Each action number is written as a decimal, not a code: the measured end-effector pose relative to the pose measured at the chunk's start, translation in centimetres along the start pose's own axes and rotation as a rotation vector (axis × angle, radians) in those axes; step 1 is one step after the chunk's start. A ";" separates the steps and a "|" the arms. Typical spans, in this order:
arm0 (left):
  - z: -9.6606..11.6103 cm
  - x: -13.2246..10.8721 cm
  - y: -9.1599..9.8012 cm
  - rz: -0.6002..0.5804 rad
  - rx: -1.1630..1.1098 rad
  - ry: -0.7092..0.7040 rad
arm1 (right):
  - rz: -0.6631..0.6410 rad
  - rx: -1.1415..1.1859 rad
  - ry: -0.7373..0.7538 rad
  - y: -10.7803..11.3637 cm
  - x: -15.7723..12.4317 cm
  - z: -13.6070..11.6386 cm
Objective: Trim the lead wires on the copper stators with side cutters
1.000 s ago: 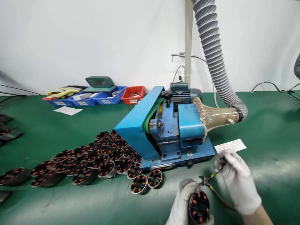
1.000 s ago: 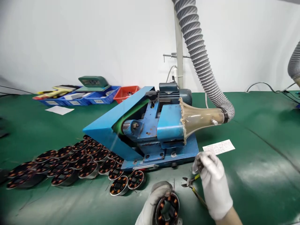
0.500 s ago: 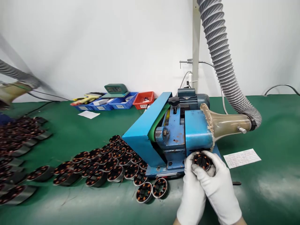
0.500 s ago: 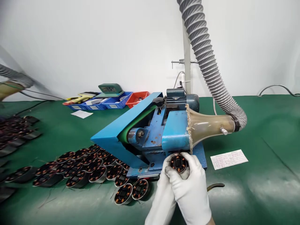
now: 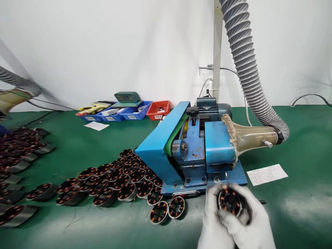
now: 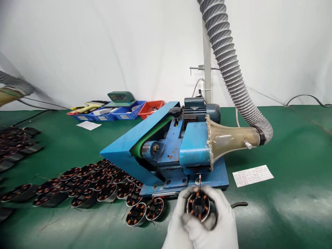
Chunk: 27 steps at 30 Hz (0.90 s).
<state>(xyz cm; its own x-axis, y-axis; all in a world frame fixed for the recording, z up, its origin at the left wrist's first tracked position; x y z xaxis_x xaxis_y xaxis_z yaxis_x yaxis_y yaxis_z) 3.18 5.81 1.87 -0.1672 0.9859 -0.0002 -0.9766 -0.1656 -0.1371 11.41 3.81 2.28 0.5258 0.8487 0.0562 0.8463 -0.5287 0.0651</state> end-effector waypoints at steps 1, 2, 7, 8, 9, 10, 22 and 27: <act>0.1 -0.5 0.6 -0.018 0.033 -0.048 | 0.001 0.084 -0.029 0.4 -0.9 0.5; 0.3 -1.0 1.3 -0.042 0.050 -0.086 | -0.006 0.168 -0.057 0.8 -1.7 0.9; 0.3 -2.0 3.0 -0.223 0.017 0.164 | -0.079 0.375 -0.119 3.0 -2.3 1.7; 0.2 -1.9 2.9 -0.276 -0.020 0.253 | -0.103 0.399 -0.106 3.4 -1.9 1.6; 0.1 -1.9 2.8 -0.322 -0.073 0.323 | -0.139 0.426 -0.075 3.8 -1.5 1.3; 0.0 -1.8 2.7 -0.363 -0.137 0.366 | -0.177 0.447 -0.029 4.0 -1.2 0.8; 1.4 -3.6 4.4 -0.446 -0.556 0.508 | -0.403 0.068 0.460 2.5 -0.6 -3.7; 0.7 -3.8 3.5 -0.397 -0.579 0.493 | -0.233 0.413 -0.022 2.3 0.7 -3.5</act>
<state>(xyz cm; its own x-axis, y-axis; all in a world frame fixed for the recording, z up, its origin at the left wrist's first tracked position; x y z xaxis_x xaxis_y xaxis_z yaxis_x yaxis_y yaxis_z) 0.27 1.44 2.12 0.3812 0.8878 -0.2579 -0.7052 0.0988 -0.7021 13.42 3.16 5.99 0.3158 0.9465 0.0660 0.9027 -0.2783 -0.3282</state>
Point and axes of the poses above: each hand's wrist, its own x-axis towards the middle knuckle, its own y-axis out of the back of the hand, z = x × y, the point moved 2 cm from there along x, towards the middle knuckle, and after that the axes turned 6 degrees about z, right-handed, at the moved point
